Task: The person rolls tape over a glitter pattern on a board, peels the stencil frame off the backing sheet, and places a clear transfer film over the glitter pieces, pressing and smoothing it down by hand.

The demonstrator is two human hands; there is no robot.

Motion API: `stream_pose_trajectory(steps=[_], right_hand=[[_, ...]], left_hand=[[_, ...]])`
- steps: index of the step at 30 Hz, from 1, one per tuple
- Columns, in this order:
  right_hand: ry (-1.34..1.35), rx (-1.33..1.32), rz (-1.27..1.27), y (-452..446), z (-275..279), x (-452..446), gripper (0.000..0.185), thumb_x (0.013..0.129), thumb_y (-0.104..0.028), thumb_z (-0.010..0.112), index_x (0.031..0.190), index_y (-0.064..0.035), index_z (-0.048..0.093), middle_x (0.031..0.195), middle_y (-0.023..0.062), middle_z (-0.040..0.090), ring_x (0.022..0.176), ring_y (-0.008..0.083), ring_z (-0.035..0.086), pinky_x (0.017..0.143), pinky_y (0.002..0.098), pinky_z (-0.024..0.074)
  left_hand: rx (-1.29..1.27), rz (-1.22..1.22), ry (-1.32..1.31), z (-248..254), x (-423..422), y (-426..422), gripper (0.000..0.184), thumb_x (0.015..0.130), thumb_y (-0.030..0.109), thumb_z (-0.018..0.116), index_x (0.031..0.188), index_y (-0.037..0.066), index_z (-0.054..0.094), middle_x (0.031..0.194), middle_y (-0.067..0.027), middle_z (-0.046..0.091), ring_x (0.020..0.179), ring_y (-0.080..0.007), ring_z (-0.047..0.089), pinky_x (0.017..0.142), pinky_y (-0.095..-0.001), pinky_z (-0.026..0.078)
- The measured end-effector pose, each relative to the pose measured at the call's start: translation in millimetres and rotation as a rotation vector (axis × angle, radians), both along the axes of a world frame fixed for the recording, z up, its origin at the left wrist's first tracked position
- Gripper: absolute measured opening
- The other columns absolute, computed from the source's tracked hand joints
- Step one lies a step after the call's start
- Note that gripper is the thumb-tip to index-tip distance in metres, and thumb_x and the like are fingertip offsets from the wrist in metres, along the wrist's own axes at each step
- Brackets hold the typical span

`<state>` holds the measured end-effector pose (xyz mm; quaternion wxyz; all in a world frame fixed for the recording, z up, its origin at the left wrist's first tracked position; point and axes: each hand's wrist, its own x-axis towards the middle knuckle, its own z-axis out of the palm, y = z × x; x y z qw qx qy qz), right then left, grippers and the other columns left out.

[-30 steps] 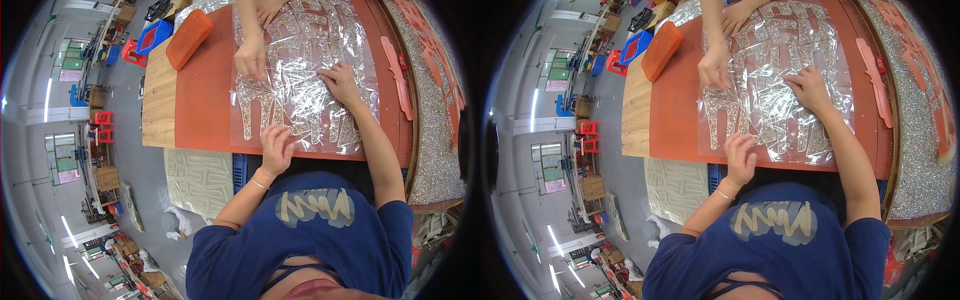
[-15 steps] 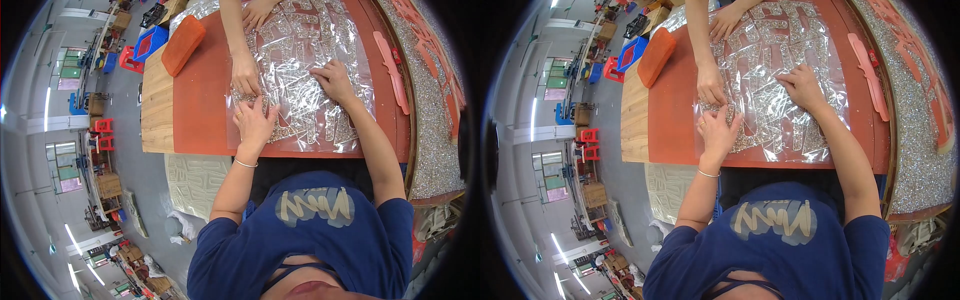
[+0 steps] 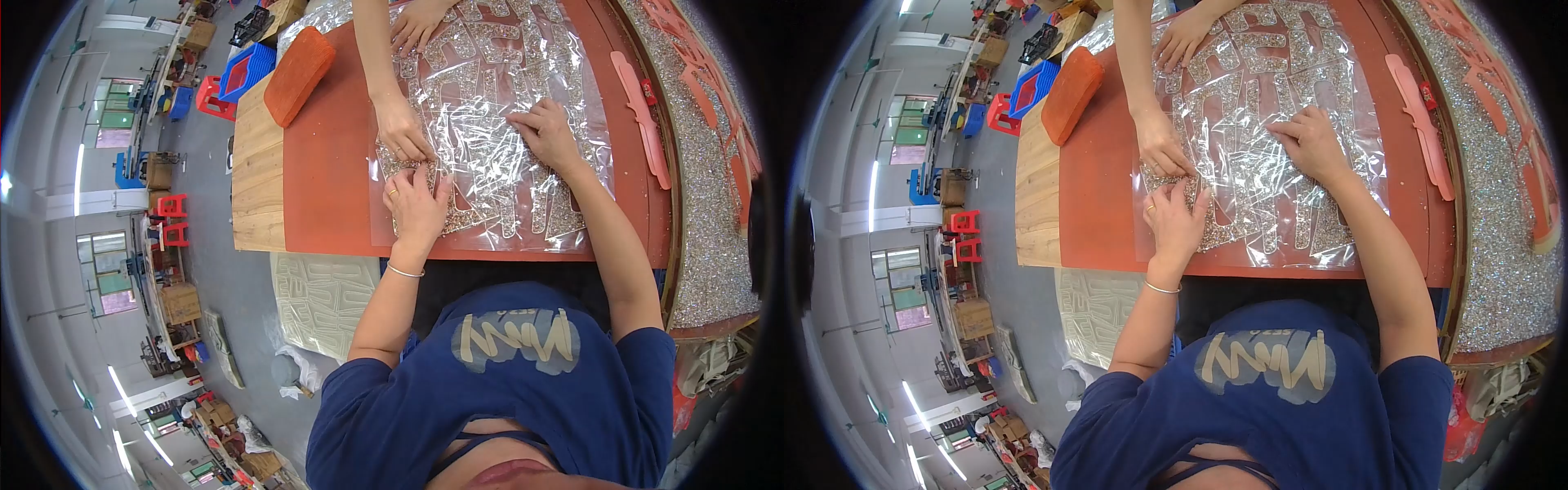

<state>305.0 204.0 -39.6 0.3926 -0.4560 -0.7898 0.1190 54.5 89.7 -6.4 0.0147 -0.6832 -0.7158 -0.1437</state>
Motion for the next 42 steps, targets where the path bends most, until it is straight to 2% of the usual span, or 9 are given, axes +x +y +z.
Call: stream_pose_trajectory(steps=[8, 33, 37, 39, 42], right_hand=[[0.022, 0.012, -0.001, 1, -1, -1, 0.015, 0.080, -0.013, 0.068, 0.094, -0.0136, 0.074, 0.069, 0.0029, 0.059, 0.078, 0.0208, 0.052, 0.079, 0.0344, 0.0408], [0.025, -0.037, -0.002, 0, -1, 0, 0.015, 0.082, -0.013, 0.067, 0.095, -0.0129, 0.074, 0.071, 0.0033, 0.061, 0.079, 0.0214, 0.052, 0.082, 0.0345, 0.0404], [0.041, -0.046, -0.001, 0, 0, 0, 0.016, 0.080, -0.012, 0.067, 0.094, -0.0132, 0.074, 0.071, 0.0036, 0.061, 0.079, 0.0215, 0.052, 0.082, 0.0348, 0.0405], [0.034, -0.036, 0.005, 1, -3, -3, 0.016, 0.079, -0.011, 0.067, 0.094, -0.0135, 0.074, 0.070, 0.0037, 0.061, 0.079, 0.0219, 0.052, 0.082, 0.0353, 0.0406], [0.140, -0.022, -0.008, 4, -18, -7, 0.018, 0.075, -0.010, 0.068, 0.092, -0.0147, 0.074, 0.070, 0.0047, 0.060, 0.084, 0.0266, 0.052, 0.082, 0.0388, 0.0412]], left_hand=[[0.062, -0.031, -0.104, -6, -14, -5, 0.045, 0.086, 0.035, 0.064, 0.115, 0.000, 0.059, 0.112, -0.0168, 0.051, 0.111, -0.0346, 0.041, 0.097, -0.0487, 0.032], [0.089, -0.040, -0.123, -16, -27, 0, 0.044, 0.089, 0.033, 0.062, 0.117, -0.001, 0.058, 0.111, -0.0186, 0.053, 0.108, -0.0361, 0.045, 0.094, -0.0472, 0.036], [0.143, -0.037, -0.138, -14, -27, 2, 0.037, 0.087, 0.028, 0.065, 0.112, 0.001, 0.061, 0.109, -0.0194, 0.054, 0.105, -0.0368, 0.047, 0.092, -0.0456, 0.038], [0.168, -0.047, -0.141, -3, -21, 1, 0.035, 0.086, 0.027, 0.066, 0.110, 0.002, 0.062, 0.106, -0.0185, 0.055, 0.103, -0.0361, 0.047, 0.091, -0.0446, 0.038], [0.307, -0.096, 0.117, 39, 9, 1, 0.026, 0.084, 0.024, 0.065, 0.102, 0.005, 0.066, 0.097, -0.0148, 0.053, 0.096, -0.0311, 0.047, 0.085, -0.0446, 0.037]])
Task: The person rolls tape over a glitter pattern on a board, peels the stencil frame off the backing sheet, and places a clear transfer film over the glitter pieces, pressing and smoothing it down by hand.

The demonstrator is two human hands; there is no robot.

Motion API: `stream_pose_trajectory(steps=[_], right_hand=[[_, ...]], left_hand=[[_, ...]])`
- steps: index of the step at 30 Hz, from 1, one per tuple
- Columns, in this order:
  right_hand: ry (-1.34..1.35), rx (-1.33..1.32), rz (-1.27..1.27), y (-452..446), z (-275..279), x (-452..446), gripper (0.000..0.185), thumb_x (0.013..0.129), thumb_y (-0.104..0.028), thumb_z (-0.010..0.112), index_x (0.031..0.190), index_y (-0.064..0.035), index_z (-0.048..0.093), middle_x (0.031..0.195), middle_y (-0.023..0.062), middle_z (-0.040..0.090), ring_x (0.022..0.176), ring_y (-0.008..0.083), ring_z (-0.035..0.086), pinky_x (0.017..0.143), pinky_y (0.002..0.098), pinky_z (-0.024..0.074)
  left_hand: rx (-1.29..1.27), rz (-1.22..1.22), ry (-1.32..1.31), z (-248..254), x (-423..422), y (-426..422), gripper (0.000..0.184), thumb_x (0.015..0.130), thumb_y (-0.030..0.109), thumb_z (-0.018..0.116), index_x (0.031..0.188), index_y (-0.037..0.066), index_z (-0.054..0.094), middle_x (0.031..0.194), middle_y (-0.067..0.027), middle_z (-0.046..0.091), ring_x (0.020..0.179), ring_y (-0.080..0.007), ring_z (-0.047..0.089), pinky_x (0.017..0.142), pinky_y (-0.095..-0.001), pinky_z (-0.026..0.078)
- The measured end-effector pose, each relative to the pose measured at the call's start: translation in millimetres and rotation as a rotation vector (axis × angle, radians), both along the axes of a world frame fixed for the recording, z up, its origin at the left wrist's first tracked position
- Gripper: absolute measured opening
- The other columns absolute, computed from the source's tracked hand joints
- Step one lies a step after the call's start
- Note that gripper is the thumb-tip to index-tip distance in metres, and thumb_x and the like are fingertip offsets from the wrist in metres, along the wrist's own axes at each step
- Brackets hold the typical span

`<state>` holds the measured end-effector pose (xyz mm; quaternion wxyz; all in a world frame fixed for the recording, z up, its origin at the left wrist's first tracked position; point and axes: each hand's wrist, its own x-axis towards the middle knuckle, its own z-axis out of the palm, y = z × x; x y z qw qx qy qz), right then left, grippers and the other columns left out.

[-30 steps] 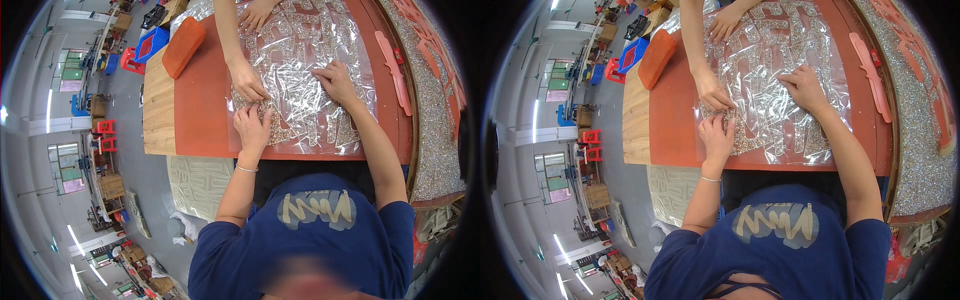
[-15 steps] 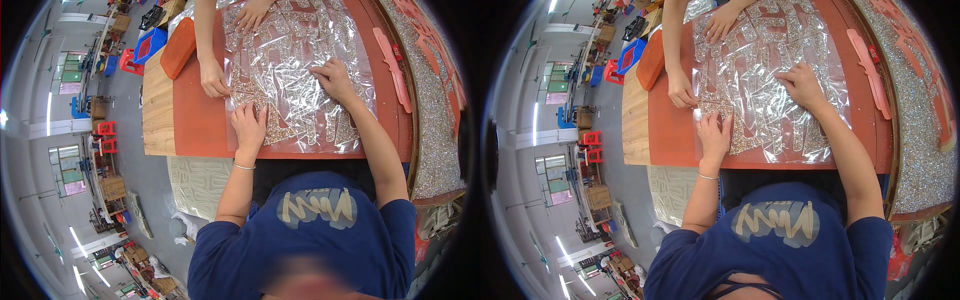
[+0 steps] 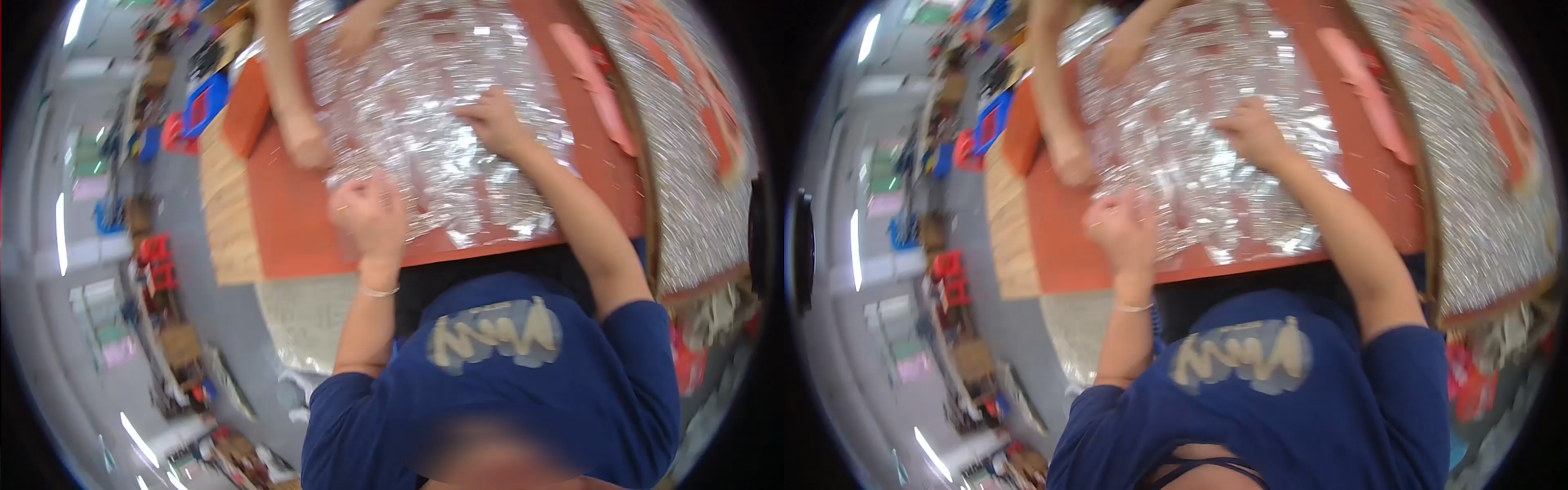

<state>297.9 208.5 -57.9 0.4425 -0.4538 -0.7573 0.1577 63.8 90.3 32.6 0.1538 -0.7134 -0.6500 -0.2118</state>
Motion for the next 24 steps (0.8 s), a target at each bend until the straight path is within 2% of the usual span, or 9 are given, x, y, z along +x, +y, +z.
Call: stream_pose_trajectory(steps=[2, 3, 5, 7, 9, 12, 14, 16, 24], right_hand=[[-0.033, 0.041, 0.012, 2, -3, 1, 0.015, 0.075, -0.011, 0.066, 0.087, -0.0144, 0.074, 0.074, 0.0044, 0.063, 0.091, 0.0271, 0.055, 0.084, 0.0393, 0.0425], [0.000, 0.117, 0.007, 2, -4, 1, 0.019, 0.072, -0.012, 0.069, 0.090, -0.0159, 0.074, 0.068, 0.0040, 0.059, 0.082, 0.0250, 0.052, 0.079, 0.0381, 0.0403], [-0.237, 0.123, 0.062, 8, -9, 11, 0.019, 0.071, -0.014, 0.069, 0.089, -0.0161, 0.074, 0.073, 0.0028, 0.060, 0.084, 0.0241, 0.053, 0.081, 0.0378, 0.0405], [-0.013, 0.363, -0.099, -1, -25, 11, 0.017, 0.074, -0.016, 0.068, 0.091, -0.0169, 0.073, 0.073, 0.0019, 0.059, 0.086, 0.0242, 0.053, 0.081, 0.0380, 0.0400], [-0.088, 0.060, 0.006, -7, 8, 9, 0.014, 0.078, -0.017, 0.067, 0.091, -0.0177, 0.074, 0.073, 0.0029, 0.059, 0.088, 0.0255, 0.052, 0.082, 0.0382, 0.0402], [-0.069, 0.064, 0.019, -2, -1, 8, 0.016, 0.079, -0.015, 0.068, 0.093, -0.0172, 0.074, 0.070, 0.0048, 0.059, 0.084, 0.0266, 0.051, 0.081, 0.0375, 0.0409], [-0.012, 0.165, 0.048, -1, -2, 5, 0.016, 0.079, -0.012, 0.068, 0.094, -0.0147, 0.074, 0.066, 0.0044, 0.057, 0.078, 0.0260, 0.050, 0.075, 0.0381, 0.0419], [-0.016, 0.148, 0.050, -2, 2, 9, 0.016, 0.078, -0.011, 0.069, 0.093, -0.0143, 0.074, 0.066, 0.0046, 0.057, 0.076, 0.0242, 0.050, 0.076, 0.0358, 0.0414], [-0.024, 0.109, 0.066, -3, 13, 8, 0.016, 0.079, -0.010, 0.068, 0.093, -0.0132, 0.074, 0.068, 0.0034, 0.058, 0.075, 0.0230, 0.051, 0.077, 0.0360, 0.0406]], left_hand=[[0.028, -0.101, 0.003, 25, 40, 19, 0.022, 0.083, 0.022, 0.066, 0.098, 0.007, 0.068, 0.094, -0.0136, 0.053, 0.094, -0.0302, 0.047, 0.083, -0.0441, 0.037], [-0.054, -0.277, -0.128, 37, 70, 31, 0.020, 0.080, 0.019, 0.068, 0.096, 0.007, 0.069, 0.093, -0.0131, 0.055, 0.093, -0.0303, 0.049, 0.083, -0.0425, 0.038], [-0.125, -0.672, -0.275, 46, 138, 47, 0.017, 0.076, 0.015, 0.070, 0.092, 0.007, 0.069, 0.090, -0.0118, 0.058, 0.090, -0.0303, 0.053, 0.082, -0.0413, 0.040], [-0.174, -1.000, -0.480, 40, 235, 43, 0.014, 0.073, 0.011, 0.070, 0.086, 0.007, 0.069, 0.086, -0.0108, 0.061, 0.088, -0.0318, 0.056, 0.079, -0.0425, 0.043], [-0.017, -1.302, -0.292, 35, 317, 42, 0.009, 0.068, 0.012, 0.067, 0.076, 0.008, 0.070, 0.080, -0.0097, 0.061, 0.082, -0.0314, 0.057, 0.077, -0.0398, 0.044], [-0.320, -1.172, 0.140, -7, 421, 22, 0.021, 0.073, 0.016, 0.061, 0.085, 0.004, 0.073, 0.092, -0.0198, 0.064, 0.095, -0.0337, 0.055, 0.085, -0.0467, 0.041], [-0.508, -1.111, 0.216, -30, 444, 14, 0.027, 0.077, 0.024, 0.063, 0.095, 0.008, 0.074, 0.104, -0.0164, 0.065, 0.111, -0.0358, 0.052, 0.100, -0.0540, 0.032], [-0.529, -1.115, 0.265, -18, 430, 12, 0.024, 0.077, 0.025, 0.065, 0.097, 0.014, 0.074, 0.105, -0.0133, 0.064, 0.111, -0.0334, 0.050, 0.094, -0.0479, 0.035], [-0.116, -1.254, -0.006, -63, 439, 9, 0.016, 0.070, 0.023, 0.062, 0.071, 0.012, 0.073, 0.096, -0.0127, 0.063, 0.107, -0.0344, 0.052, 0.095, -0.0483, 0.034]])
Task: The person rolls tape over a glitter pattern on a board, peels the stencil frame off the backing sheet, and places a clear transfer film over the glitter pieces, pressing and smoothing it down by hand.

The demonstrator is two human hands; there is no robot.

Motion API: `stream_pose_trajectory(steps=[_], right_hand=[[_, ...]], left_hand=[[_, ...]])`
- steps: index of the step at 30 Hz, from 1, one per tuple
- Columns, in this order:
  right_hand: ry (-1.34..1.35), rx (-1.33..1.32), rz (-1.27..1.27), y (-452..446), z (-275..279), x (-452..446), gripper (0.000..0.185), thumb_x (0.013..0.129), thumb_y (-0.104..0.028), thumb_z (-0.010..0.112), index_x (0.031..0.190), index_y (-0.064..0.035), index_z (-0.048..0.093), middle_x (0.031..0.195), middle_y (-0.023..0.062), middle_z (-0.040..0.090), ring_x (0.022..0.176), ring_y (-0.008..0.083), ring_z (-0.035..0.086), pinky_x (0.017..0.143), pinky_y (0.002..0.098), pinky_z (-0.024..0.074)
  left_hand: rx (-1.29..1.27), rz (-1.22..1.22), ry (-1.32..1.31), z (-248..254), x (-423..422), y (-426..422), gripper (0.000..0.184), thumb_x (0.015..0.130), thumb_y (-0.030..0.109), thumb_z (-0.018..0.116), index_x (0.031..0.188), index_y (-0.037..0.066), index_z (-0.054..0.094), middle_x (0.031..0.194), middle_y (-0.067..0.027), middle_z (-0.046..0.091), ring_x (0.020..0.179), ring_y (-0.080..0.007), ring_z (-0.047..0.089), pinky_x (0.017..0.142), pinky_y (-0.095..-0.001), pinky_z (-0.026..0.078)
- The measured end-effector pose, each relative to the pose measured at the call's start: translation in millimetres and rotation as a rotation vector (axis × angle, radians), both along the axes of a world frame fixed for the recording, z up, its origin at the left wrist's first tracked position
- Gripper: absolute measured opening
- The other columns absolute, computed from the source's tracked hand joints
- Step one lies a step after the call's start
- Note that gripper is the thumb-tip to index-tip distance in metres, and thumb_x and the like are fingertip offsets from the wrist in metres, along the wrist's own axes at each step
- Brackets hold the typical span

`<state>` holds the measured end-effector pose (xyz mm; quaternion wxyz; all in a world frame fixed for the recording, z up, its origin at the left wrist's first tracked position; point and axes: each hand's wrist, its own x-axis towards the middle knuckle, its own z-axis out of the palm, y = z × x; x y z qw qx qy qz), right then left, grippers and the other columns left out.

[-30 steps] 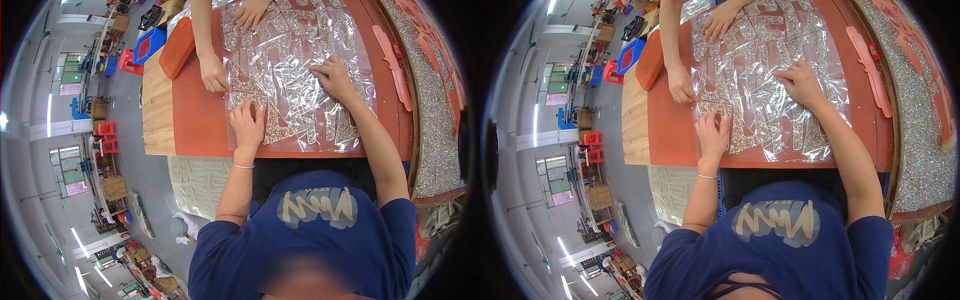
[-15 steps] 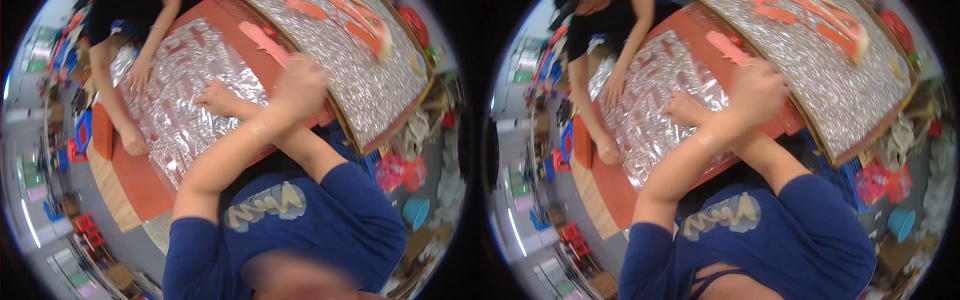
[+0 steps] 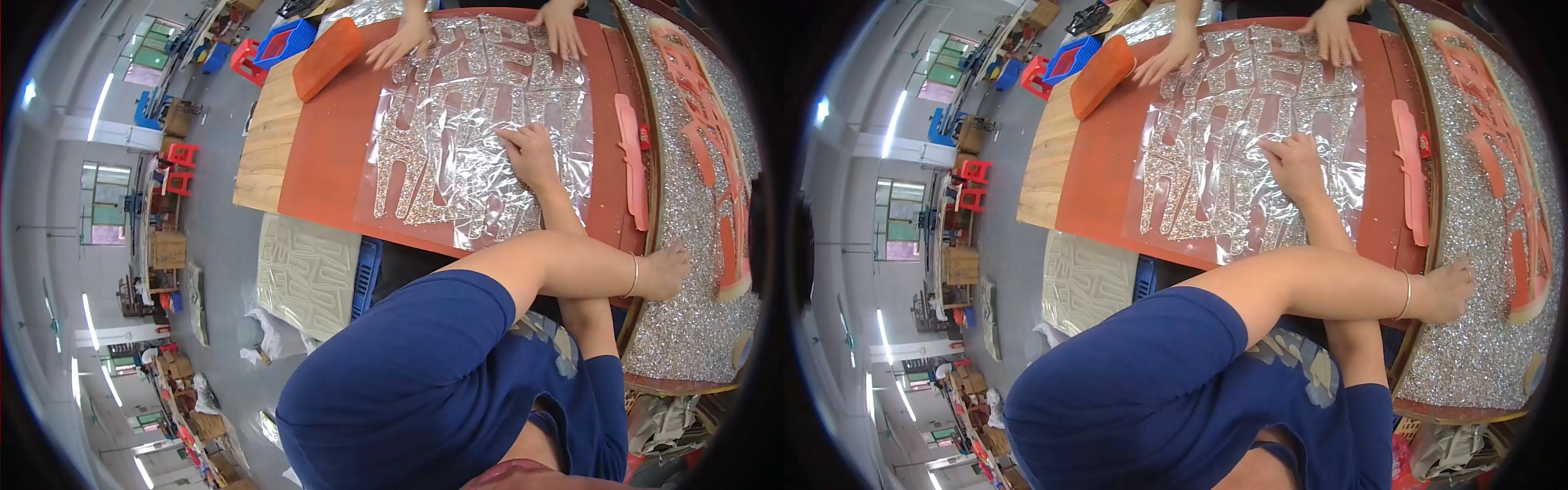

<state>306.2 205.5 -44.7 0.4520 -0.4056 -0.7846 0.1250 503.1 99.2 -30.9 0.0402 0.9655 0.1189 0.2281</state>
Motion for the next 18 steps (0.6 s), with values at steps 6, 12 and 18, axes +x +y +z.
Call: stream_pose_trajectory(steps=[6, 12, 18], right_hand=[[-0.007, 0.003, -0.009, -1, -2, 0, 0.016, 0.079, -0.010, 0.068, 0.094, -0.0136, 0.073, 0.068, 0.0029, 0.057, 0.075, 0.0222, 0.052, 0.078, 0.0357, 0.0404], [0.009, -0.071, 0.046, 1, 2, 8, 0.019, 0.079, -0.009, 0.068, 0.098, -0.0120, 0.073, 0.071, 0.0037, 0.059, 0.076, 0.0220, 0.051, 0.078, 0.0353, 0.0397], [0.026, -0.096, 0.020, 2, 4, 2, 0.015, 0.080, -0.012, 0.068, 0.095, -0.0125, 0.074, 0.068, 0.0030, 0.060, 0.073, 0.0212, 0.052, 0.077, 0.0359, 0.0395]], left_hand=[[0.011, -0.126, -0.069, 7, -12, 13, 0.011, 0.071, 0.021, 0.063, 0.070, 0.017, 0.073, 0.081, -0.0036, 0.065, 0.098, -0.0277, 0.057, 0.088, -0.0454, 0.039], [-0.485, 0.082, -0.606, 45, -232, 48, 0.018, 0.073, 0.006, 0.065, 0.086, 0.016, 0.071, 0.081, -0.0028, 0.060, 0.084, -0.0243, 0.054, 0.080, -0.0364, 0.041], [-0.149, 0.967, -0.243, 21, -497, 48, 0.007, 0.077, 0.013, 0.072, 0.084, 0.012, 0.073, 0.079, -0.0050, 0.059, 0.086, -0.0251, 0.052, 0.078, -0.0368, 0.043]])
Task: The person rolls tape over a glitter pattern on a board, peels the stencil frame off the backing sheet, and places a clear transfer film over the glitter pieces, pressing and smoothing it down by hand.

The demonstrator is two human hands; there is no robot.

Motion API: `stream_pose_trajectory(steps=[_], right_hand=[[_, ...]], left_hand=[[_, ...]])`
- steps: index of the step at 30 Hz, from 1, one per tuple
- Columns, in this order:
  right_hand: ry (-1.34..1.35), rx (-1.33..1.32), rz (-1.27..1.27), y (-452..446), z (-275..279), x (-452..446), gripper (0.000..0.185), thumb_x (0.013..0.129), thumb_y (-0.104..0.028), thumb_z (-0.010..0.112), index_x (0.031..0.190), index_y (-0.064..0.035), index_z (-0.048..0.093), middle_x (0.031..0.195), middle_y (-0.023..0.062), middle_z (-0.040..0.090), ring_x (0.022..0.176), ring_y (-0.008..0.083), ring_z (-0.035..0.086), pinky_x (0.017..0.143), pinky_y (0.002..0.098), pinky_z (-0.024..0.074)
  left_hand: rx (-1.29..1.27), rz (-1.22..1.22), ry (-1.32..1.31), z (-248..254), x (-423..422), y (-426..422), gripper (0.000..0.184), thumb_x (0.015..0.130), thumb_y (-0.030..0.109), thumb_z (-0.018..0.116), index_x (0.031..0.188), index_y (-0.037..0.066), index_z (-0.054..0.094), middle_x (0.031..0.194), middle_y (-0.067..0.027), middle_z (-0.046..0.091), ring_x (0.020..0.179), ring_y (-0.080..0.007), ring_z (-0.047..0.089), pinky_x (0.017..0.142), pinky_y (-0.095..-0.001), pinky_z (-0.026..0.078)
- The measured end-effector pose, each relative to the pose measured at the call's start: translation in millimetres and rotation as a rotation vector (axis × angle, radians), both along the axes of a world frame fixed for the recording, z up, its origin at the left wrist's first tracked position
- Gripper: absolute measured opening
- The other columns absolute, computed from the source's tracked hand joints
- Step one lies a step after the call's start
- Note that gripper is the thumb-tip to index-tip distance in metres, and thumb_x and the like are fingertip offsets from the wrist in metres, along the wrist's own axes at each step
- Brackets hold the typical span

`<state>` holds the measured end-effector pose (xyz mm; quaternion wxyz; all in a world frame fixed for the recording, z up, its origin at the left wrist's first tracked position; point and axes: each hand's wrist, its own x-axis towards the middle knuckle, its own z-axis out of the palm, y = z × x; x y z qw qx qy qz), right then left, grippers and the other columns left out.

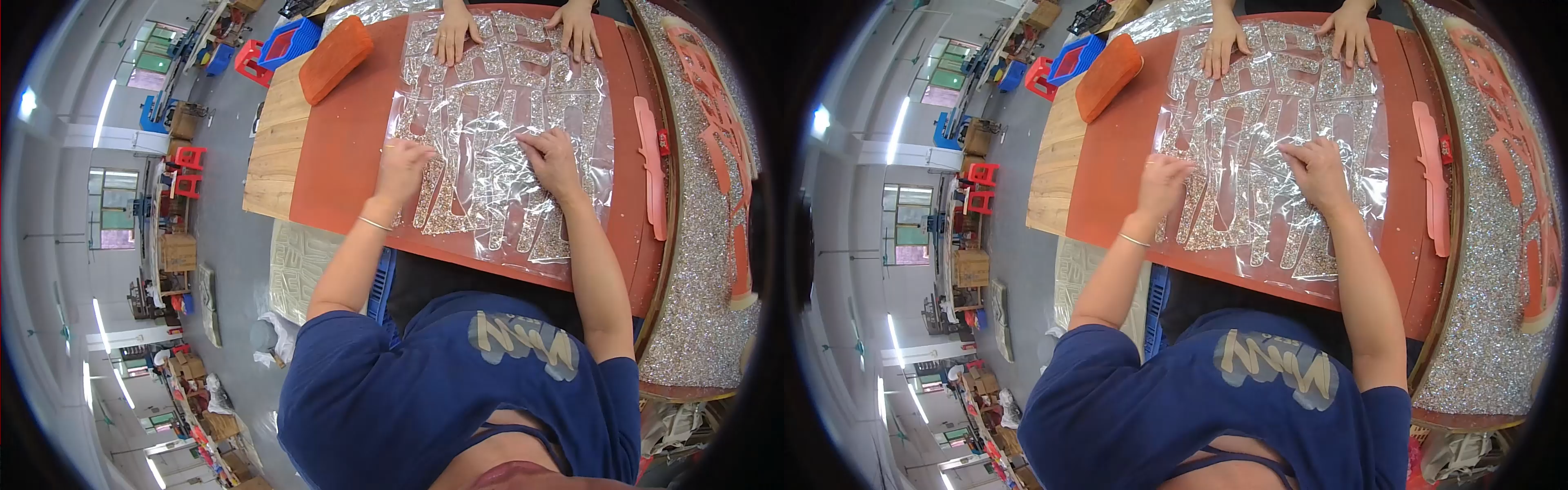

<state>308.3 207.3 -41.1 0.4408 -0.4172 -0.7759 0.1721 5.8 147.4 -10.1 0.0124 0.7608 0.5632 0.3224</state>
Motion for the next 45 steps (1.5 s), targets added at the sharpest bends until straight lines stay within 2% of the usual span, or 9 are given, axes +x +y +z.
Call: stream_pose_trajectory(steps=[4, 13, 20, 23, 25, 29, 31, 34, 45], right_hand=[[-0.007, -0.022, -0.011, -1, 3, 0, 0.016, 0.080, -0.011, 0.068, 0.095, -0.0126, 0.074, 0.068, 0.0026, 0.060, 0.072, 0.0206, 0.051, 0.077, 0.0346, 0.0392], [-0.024, -0.043, -0.009, -1, 4, -1, 0.017, 0.080, -0.011, 0.068, 0.096, -0.0125, 0.074, 0.068, 0.0021, 0.059, 0.072, 0.0195, 0.050, 0.076, 0.0326, 0.0382], [-0.031, -0.058, -0.026, -2, 6, -1, 0.016, 0.081, -0.011, 0.069, 0.095, -0.0125, 0.074, 0.067, 0.0022, 0.058, 0.072, 0.0197, 0.049, 0.075, 0.0331, 0.0384], [-0.036, -0.051, -0.008, -1, 5, 0, 0.018, 0.081, -0.010, 0.068, 0.098, -0.0119, 0.073, 0.068, 0.0023, 0.056, 0.073, 0.0196, 0.048, 0.073, 0.0321, 0.0372], [-0.026, -0.038, -0.021, -2, 7, -1, 0.015, 0.081, -0.012, 0.069, 0.095, -0.0127, 0.074, 0.067, 0.0022, 0.058, 0.072, 0.0197, 0.049, 0.074, 0.0325, 0.0388], [-0.026, -0.055, -0.026, -1, 5, -1, 0.015, 0.080, -0.012, 0.069, 0.095, -0.0126, 0.074, 0.067, 0.0022, 0.058, 0.071, 0.0197, 0.049, 0.075, 0.0324, 0.0391], [-0.015, -0.049, -0.004, -1, 6, -1, 0.018, 0.081, -0.010, 0.068, 0.098, -0.0114, 0.073, 0.067, 0.0034, 0.055, 0.073, 0.0202, 0.049, 0.072, 0.0326, 0.0382], [-0.023, -0.049, -0.008, -1, 5, -1, 0.018, 0.081, -0.010, 0.068, 0.098, -0.0117, 0.073, 0.067, 0.0034, 0.055, 0.073, 0.0203, 0.049, 0.072, 0.0327, 0.0382], [-0.020, -0.066, -0.014, -1, 4, 1, 0.017, 0.081, -0.011, 0.068, 0.097, -0.0121, 0.073, 0.066, 0.0034, 0.055, 0.073, 0.0207, 0.049, 0.072, 0.0331, 0.0388]], left_hand=[[-0.039, 0.064, 0.093, -11, -54, 9, 0.010, 0.078, 0.013, 0.072, 0.087, 0.012, 0.074, 0.079, -0.0046, 0.059, 0.086, -0.0243, 0.052, 0.079, -0.0364, 0.043], [-0.024, -0.086, 0.119, -23, -45, 23, 0.016, 0.078, 0.007, 0.070, 0.094, 0.011, 0.073, 0.085, -0.0042, 0.059, 0.088, -0.0243, 0.051, 0.080, -0.0355, 0.043], [-0.104, -0.130, 0.068, -12, -49, 31, 0.029, 0.078, 0.007, 0.070, 0.107, 0.010, 0.069, 0.090, -0.0051, 0.060, 0.090, -0.0250, 0.052, 0.084, -0.0359, 0.043], [-0.242, -0.152, -0.033, -8, -55, 34, 0.032, 0.079, 0.007, 0.070, 0.111, 0.010, 0.067, 0.095, -0.0059, 0.061, 0.093, -0.0244, 0.053, 0.087, -0.0359, 0.043], [-0.367, -0.076, -0.301, -8, -58, 32, 0.028, 0.080, 0.007, 0.070, 0.108, 0.009, 0.068, 0.099, -0.0072, 0.062, 0.094, -0.0232, 0.055, 0.088, -0.0356, 0.043], [-0.219, 0.092, -0.256, -10, -58, 27, 0.021, 0.079, 0.012, 0.072, 0.100, 0.009, 0.070, 0.097, -0.0067, 0.061, 0.097, -0.0241, 0.052, 0.088, -0.0358, 0.042], [-0.133, 0.155, -0.050, -16, -59, 26, 0.016, 0.077, 0.019, 0.075, 0.089, 0.009, 0.071, 0.096, -0.0071, 0.059, 0.103, -0.0274, 0.047, 0.090, -0.0386, 0.040], [-0.206, 0.256, -0.023, -21, -53, 27, 0.020, 0.075, 0.026, 0.078, 0.082, 0.010, 0.070, 0.096, -0.0072, 0.056, 0.106, -0.0305, 0.042, 0.092, -0.0423, 0.037], [-0.291, 0.328, -0.112, -29, -55, 27, 0.026, 0.074, 0.035, 0.078, 0.082, 0.011, 0.070, 0.102, -0.0083, 0.056, 0.108, -0.0299, 0.043, 0.094, -0.0429, 0.036]])
